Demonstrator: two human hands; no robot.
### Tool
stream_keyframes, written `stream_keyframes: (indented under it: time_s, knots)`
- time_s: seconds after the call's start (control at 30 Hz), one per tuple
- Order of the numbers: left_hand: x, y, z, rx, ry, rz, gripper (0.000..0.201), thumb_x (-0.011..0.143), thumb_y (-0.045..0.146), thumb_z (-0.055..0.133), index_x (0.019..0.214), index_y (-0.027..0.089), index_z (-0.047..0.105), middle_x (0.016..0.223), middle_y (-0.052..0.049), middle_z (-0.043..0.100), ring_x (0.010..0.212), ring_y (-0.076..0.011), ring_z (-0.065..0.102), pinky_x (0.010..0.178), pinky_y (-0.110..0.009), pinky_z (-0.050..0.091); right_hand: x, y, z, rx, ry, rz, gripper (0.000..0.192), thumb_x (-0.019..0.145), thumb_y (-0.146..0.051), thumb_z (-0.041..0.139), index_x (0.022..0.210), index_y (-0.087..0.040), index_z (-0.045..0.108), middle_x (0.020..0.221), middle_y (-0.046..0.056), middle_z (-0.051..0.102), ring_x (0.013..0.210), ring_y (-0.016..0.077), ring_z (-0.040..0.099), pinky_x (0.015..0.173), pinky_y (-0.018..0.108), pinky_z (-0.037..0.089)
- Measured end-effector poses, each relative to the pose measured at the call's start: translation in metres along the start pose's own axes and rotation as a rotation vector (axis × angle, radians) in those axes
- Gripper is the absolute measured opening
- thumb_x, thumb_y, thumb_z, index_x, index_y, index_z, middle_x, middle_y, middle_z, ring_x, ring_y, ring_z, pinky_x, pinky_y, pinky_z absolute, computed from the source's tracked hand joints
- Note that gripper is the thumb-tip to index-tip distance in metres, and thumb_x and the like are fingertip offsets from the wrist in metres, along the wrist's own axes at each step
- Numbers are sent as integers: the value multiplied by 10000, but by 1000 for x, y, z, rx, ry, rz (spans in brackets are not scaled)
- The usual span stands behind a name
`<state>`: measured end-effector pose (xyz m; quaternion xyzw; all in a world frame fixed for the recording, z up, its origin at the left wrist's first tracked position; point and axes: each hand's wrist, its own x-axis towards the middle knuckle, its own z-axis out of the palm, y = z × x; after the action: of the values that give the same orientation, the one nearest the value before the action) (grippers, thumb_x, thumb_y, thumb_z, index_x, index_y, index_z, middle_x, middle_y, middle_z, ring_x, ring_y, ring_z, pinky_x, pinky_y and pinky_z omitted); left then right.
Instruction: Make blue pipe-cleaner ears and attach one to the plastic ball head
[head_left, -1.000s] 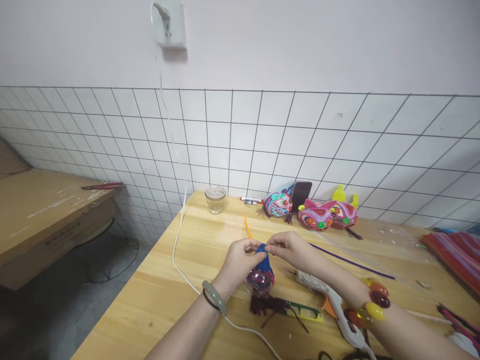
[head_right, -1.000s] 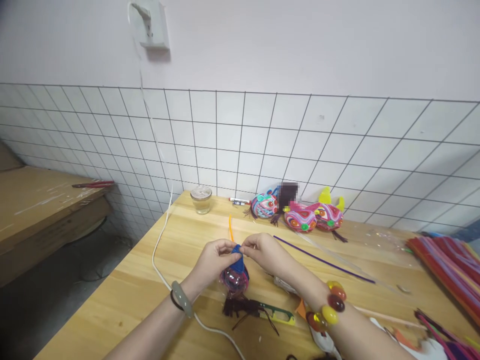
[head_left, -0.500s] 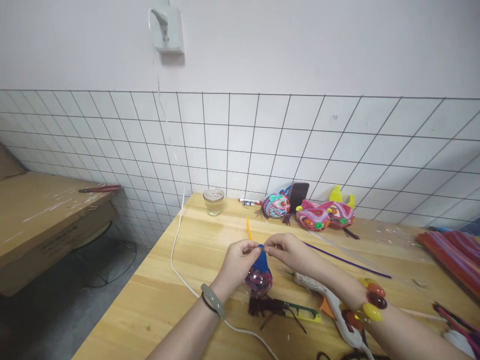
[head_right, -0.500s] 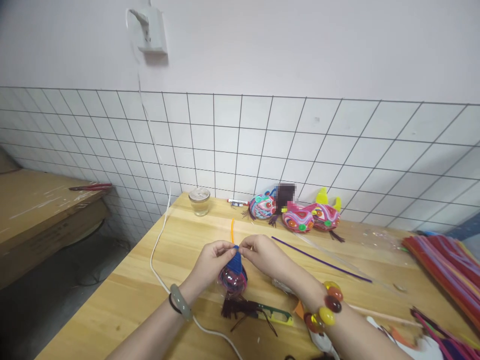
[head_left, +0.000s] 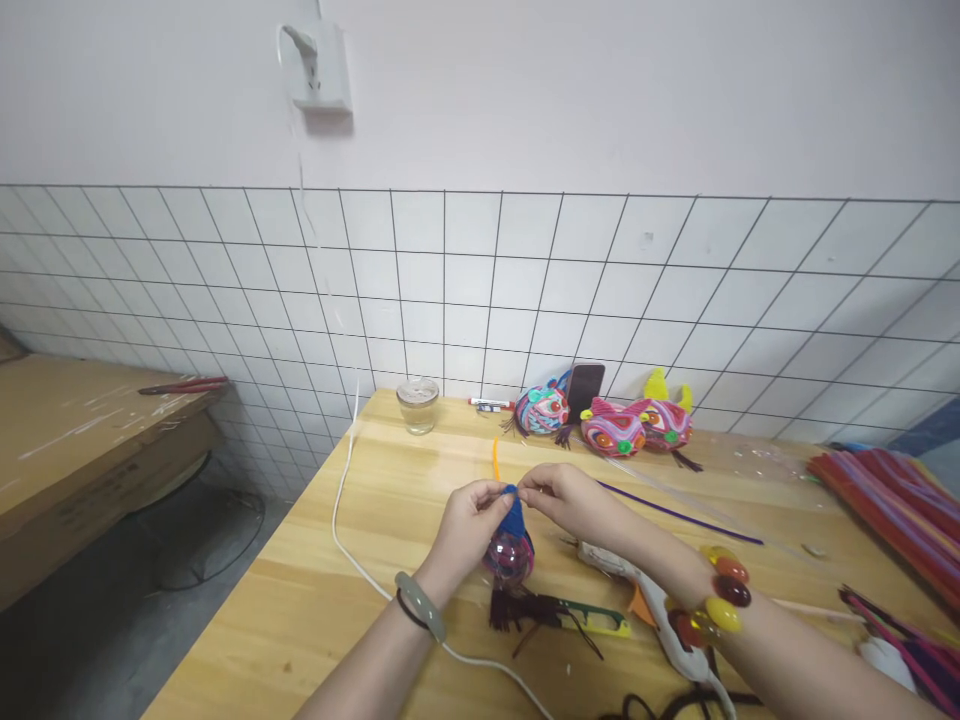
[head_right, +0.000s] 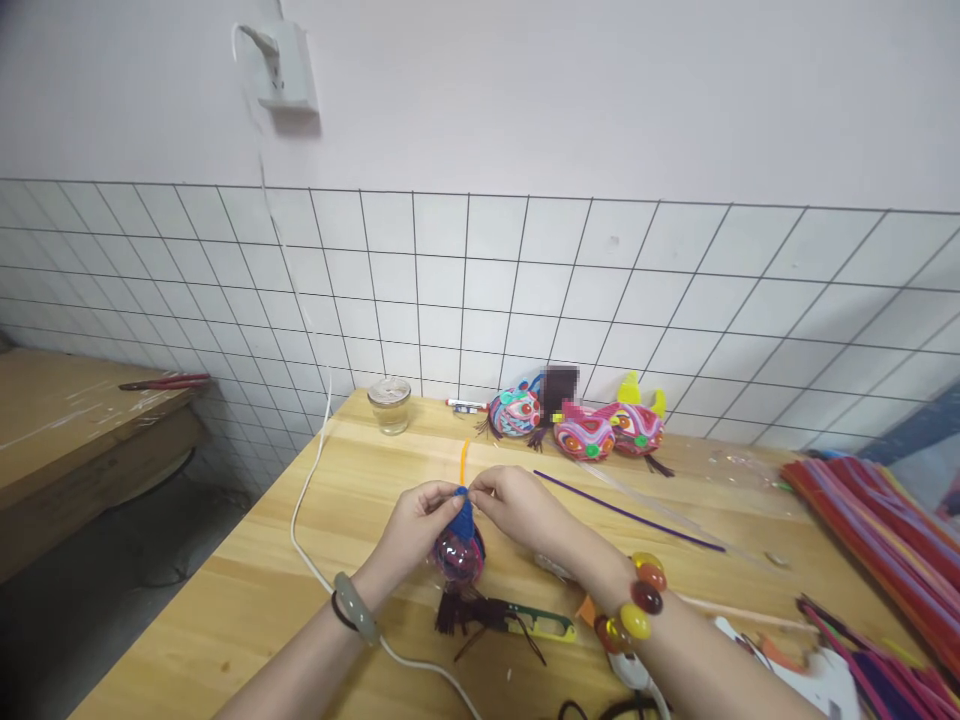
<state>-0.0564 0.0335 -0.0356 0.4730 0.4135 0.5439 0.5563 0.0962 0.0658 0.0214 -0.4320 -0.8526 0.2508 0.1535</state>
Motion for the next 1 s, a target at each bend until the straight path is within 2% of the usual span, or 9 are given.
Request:
stream_keyframes:
  time_s: [0.17,0.33,0.53,0.77,1.0]
  knots:
    - [1,-4,-1,-30,9,2,232,641,339,673,743,132,645,647,-17,631,569,-113,533,570,-223,413,-3,2,-5,37,-6,-6,279,822,-243,424,742,-146,673,691,29,666,628,154,567,564,226,408]
    - [2,-4,-1,-36,-4,7,220,663,329,658,750,129,629,642,-12,614,566,-105,520,562,-214,405,1,4,1,39,3,-3,238,800,-241,459,792,-147,678,719,34,679,623,149,563,556,219,397]
    - [0,-1,0,-23,-10,19,187,682,316,643,723,134,631,614,6,589,560,-97,500,563,-205,393,7,6,6,11,21,32,194,758,-242,508,728,-141,671,657,36,663,583,143,551,518,213,364]
    - [1,-3,0,-27,-18,16,227,674,330,648,782,131,653,692,-36,647,617,-129,550,588,-221,416,6,5,5,1,29,36,192,761,-238,503,734,-137,664,644,34,659,580,139,551,507,205,361]
    - [1,-3,1,-20,4,13,219,662,343,656,735,136,652,648,-23,642,580,-121,545,562,-214,415,8,4,4,-20,30,50,183,737,-245,520,687,-153,670,603,20,643,532,130,527,477,205,330]
